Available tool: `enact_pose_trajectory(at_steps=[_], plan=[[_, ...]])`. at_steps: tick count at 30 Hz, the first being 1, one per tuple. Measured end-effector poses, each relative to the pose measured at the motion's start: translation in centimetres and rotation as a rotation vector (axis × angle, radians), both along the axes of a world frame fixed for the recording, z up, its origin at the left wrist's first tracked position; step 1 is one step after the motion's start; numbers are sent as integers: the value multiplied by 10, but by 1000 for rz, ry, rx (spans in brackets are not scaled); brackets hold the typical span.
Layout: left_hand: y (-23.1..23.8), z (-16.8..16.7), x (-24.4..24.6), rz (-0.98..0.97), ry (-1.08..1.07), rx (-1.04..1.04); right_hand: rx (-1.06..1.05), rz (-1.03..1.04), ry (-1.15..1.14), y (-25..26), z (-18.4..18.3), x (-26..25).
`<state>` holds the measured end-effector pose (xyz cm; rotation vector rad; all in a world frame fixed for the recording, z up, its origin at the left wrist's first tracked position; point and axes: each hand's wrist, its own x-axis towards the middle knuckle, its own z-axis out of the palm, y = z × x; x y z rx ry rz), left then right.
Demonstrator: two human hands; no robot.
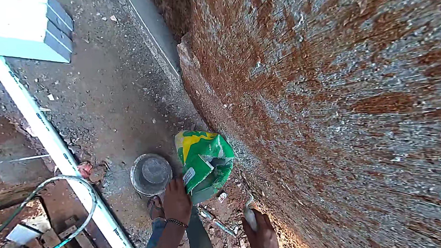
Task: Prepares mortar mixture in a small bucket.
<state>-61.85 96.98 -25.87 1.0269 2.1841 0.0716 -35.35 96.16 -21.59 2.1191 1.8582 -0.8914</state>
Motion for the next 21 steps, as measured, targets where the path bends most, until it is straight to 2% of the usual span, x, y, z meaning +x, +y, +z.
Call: enact_pose_trajectory(at_steps=[2, 6, 9, 13, 16, 19, 21], plan=[[18, 8, 8, -146, 52, 57, 31, -19, 12, -1, -1, -10], [75, 29, 29, -337, 7, -6, 74, -37, 16, 4, 1, -31], [119, 26, 33, -298, 26, 4, 188, 51, -14, 19, -5, -41], [161, 25, -3, -127, -17, -186, 355, 296, -41, 65, -14, -58], [149, 13, -44, -66, -96, -319, 270, 468, 9, 104, -16, -80], [116, -14, -75, -25, -204, -362, -9, 602, -90, 147, -20, -116], [99, -24, -84, -1, -252, -367, -69, 655, -126, 167, -41, -137]])
